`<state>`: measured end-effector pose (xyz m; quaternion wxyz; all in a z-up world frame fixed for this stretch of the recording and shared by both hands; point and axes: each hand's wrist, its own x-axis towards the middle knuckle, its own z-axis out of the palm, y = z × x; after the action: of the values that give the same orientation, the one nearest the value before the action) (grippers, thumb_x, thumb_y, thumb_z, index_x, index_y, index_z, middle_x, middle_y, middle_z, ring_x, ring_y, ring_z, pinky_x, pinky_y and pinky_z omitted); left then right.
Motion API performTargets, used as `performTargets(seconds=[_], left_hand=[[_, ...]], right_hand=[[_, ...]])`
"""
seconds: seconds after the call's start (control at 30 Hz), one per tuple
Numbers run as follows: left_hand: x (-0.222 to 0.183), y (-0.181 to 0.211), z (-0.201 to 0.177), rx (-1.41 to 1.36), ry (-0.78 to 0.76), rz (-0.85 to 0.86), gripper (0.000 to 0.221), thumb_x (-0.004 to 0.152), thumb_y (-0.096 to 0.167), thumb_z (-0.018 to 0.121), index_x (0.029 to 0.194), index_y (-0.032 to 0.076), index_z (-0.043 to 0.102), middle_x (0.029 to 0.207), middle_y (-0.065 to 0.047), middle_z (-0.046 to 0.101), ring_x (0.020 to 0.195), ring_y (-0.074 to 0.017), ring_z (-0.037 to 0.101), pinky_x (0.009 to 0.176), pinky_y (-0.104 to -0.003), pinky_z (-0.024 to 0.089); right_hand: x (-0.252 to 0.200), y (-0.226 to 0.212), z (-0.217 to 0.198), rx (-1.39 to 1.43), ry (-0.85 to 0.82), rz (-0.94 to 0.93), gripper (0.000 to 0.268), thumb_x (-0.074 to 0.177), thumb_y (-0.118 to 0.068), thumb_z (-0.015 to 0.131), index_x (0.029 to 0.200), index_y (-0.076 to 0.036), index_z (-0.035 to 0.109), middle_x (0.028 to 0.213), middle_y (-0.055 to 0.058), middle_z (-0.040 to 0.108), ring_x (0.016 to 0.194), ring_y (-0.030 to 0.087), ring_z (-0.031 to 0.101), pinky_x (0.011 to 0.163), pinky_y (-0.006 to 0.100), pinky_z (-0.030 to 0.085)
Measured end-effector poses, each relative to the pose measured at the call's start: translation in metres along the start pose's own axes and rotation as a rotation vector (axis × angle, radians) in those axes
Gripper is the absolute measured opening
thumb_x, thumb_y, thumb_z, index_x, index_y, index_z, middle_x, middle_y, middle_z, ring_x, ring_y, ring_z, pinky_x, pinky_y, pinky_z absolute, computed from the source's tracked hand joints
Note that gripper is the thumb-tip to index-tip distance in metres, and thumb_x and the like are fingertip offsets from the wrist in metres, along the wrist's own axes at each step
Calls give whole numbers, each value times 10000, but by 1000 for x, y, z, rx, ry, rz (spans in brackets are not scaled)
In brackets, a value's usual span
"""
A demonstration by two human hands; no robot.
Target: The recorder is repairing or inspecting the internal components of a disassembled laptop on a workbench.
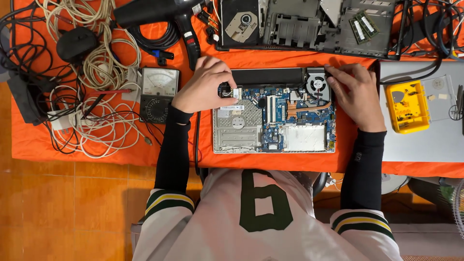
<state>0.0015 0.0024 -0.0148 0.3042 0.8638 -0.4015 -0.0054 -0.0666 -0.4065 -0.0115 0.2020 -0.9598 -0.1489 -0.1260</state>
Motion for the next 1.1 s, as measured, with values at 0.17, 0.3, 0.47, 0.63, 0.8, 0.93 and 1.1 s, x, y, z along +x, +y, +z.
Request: performTargets(seconds=[0.17,0.3,0.47,0.63,0.8,0.93,1.1], left_hand=[[0,-1,2,9,10,30,315,777,388,878,881,134,723,1049,-9,628,1165,-234,514,1157,-479,241],[1,1,4,16,-13,1,315,774,396,876,879,137,731,1050,-9,628,1152,-232,512,1149,-482,239],[1,1,-3,14,-28,-6,320,745,404,887,857,143,741,1026,-5,628,1153,-235,503,1147,-488,231],[1,8,-8,-24,-24,-31,309,761,391,874,906,145,756,1059,-10,632,1163,-225,506,1133,-455,247],[0,10,-7,0,8,-26,249,807,370,841,863,140,766,1071,-13,629,1169,-247,478,1095,-443,246],[0,7,-6,52,44,-24,163,876,296,787,821,144,770,1076,5,627,1193,-244,472,1110,-437,247],[0,5,-4,47,63,5,164,862,307,801,827,150,767,1090,2,615,1206,-253,463,1100,-450,243]], right_hand=[[-1,0,0,-17,-13,1,245,1109,-228,699,1332,-132,733,1185,87,639,1102,255,597,978,396,395],[-2,-5,-4,0,0,5,239,1116,-215,693,1339,-134,729,1156,92,644,1073,261,591,966,391,400],[4,-7,-3,-16,29,15,287,1092,-207,698,1369,-145,740,1156,102,653,1032,270,597,936,399,394],[4,-5,-3,-30,34,-8,305,1067,-229,675,1354,-137,725,1162,95,665,1062,271,616,941,400,403],[4,-6,-4,-11,44,25,344,1053,-251,669,1369,-117,701,1127,107,664,1043,287,610,929,401,412],[3,-2,-1,-28,43,27,376,1039,-274,676,1373,-104,700,1115,125,660,1010,296,594,933,400,423],[4,-5,-4,4,48,51,391,1034,-284,674,1380,-102,692,1097,118,664,1023,299,594,946,401,428]])
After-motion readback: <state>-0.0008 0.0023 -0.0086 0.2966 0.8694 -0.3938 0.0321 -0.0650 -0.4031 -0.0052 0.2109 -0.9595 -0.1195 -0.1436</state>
